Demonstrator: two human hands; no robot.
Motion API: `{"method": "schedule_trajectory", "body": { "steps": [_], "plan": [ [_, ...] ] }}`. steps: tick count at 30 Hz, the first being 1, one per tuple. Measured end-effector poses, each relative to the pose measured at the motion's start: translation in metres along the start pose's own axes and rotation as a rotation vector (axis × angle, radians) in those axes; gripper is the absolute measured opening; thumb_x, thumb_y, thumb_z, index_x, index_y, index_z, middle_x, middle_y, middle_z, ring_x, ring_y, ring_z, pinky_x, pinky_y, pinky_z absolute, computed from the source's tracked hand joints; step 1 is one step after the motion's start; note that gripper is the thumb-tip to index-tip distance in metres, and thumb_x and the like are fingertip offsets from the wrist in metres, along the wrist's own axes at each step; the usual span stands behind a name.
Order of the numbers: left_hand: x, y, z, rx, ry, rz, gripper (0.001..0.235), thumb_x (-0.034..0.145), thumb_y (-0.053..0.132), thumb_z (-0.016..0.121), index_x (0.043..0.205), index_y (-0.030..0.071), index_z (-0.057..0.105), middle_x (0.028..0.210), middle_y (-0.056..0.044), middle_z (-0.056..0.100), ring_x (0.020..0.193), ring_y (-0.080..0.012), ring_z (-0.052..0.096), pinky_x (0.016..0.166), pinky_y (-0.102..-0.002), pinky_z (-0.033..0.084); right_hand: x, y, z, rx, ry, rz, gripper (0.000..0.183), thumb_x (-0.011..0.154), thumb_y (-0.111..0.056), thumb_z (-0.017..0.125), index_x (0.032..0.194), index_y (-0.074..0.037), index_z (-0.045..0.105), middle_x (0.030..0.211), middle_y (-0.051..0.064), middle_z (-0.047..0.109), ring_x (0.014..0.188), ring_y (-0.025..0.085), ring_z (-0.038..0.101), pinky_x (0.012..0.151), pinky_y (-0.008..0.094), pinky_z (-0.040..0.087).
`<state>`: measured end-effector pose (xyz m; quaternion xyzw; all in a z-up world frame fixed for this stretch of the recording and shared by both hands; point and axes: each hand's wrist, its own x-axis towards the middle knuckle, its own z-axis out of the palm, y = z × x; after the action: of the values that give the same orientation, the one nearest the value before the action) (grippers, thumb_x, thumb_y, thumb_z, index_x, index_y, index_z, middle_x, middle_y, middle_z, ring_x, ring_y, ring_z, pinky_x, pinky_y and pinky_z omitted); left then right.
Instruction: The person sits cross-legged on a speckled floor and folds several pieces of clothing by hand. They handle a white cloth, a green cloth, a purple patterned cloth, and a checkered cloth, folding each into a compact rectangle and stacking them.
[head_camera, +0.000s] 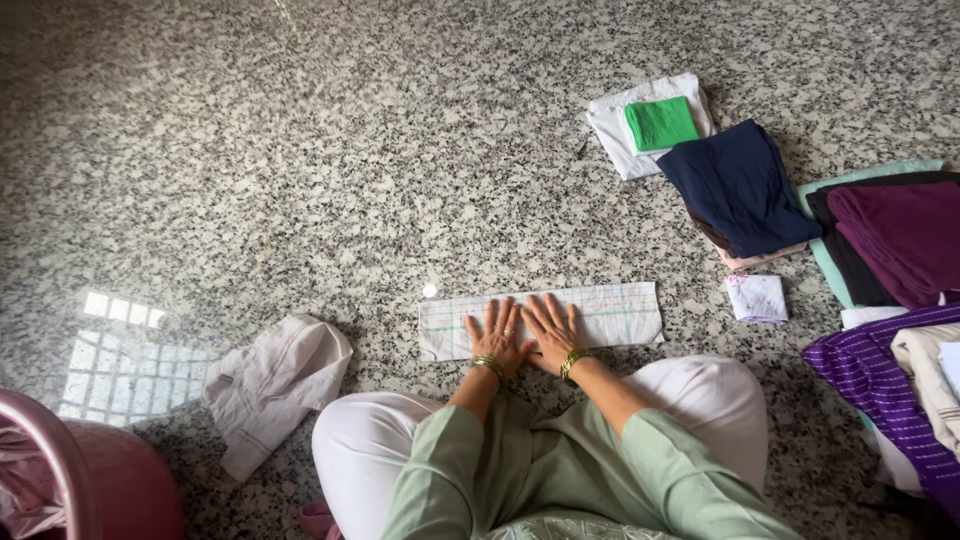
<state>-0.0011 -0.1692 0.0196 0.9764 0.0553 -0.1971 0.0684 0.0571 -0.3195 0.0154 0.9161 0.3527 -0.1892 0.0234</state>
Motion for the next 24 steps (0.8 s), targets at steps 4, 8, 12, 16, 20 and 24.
{"method": "schedule_trajectory", "body": {
  "steps": [4,8,12,16,20,24],
  "plan": [
    [-0.010,-0.009,-0.012,-0.019,0.002,-0.064,0.084,0.094,0.076,0.021,0.164,0.034,-0.001,0.171,0.007,-0.012,0.156,-0.0221,-0.013,0.119,-0.073,-0.003,0.002,0.007,-0.006,0.052,-0.031,0.052,0.100,0.090,-0.074,0.047,0.164,-0.026,-0.001,0.170,0.001,-0.020,0.156,0.030,-0.020,0.120,0.068,-0.009],
    [-0.019,-0.016,-0.036,-0.060,-0.065,-0.188,0.086,0.092,0.080,0.022,0.163,0.036,-0.004,0.171,0.007,-0.016,0.156,-0.0237,-0.016,0.116,-0.077,-0.001,0.003,0.021,-0.006,0.056,-0.013,0.151,0.092,0.094,-0.078,0.030,0.164,-0.030,-0.004,0.169,0.000,-0.026,0.154,0.030,-0.025,0.117,0.073,-0.009],
    [-0.038,-0.029,-0.077,-0.114,-0.228,-0.336,0.104,0.084,0.091,0.030,0.162,0.035,-0.008,0.170,0.005,-0.022,0.155,-0.0251,-0.022,0.114,-0.078,-0.002,-0.016,0.033,-0.048,0.065,-0.204,0.299,0.105,0.087,-0.084,0.036,0.162,-0.030,-0.013,0.167,-0.001,-0.032,0.152,0.030,-0.028,0.116,0.073,-0.005],
    [-0.057,-0.040,-0.108,-0.155,-0.287,-0.415,0.114,0.077,0.093,0.038,0.162,0.035,-0.011,0.169,0.003,-0.026,0.154,-0.0270,-0.025,0.111,-0.082,-0.002,-0.034,0.053,-0.080,0.067,-0.320,0.388,0.117,0.081,-0.089,0.044,0.161,-0.030,-0.019,0.165,-0.001,-0.037,0.152,0.030,-0.031,0.115,0.074,-0.004],
    [-0.068,-0.053,-0.119,-0.167,-0.337,-0.450,0.121,0.074,0.094,0.046,0.162,0.034,-0.011,0.167,-0.001,-0.031,0.153,-0.0325,-0.027,0.110,-0.083,0.001,-0.044,0.094,-0.084,0.016,-0.406,0.476,0.124,0.077,-0.092,0.047,0.161,-0.031,-0.020,0.166,0.001,-0.037,0.153,0.030,-0.027,0.117,0.073,0.002],
    [-0.065,-0.073,-0.111,-0.142,-0.380,-0.476,0.127,0.070,0.095,0.052,0.163,0.035,-0.010,0.168,0.000,-0.029,0.154,-0.0342,-0.027,0.108,-0.086,0.003,-0.043,0.140,-0.065,0.023,-0.426,0.482,0.130,0.076,-0.091,0.053,0.160,-0.029,-0.024,0.164,0.002,-0.039,0.151,0.032,-0.030,0.117,0.071,-0.002]
  ]
}}
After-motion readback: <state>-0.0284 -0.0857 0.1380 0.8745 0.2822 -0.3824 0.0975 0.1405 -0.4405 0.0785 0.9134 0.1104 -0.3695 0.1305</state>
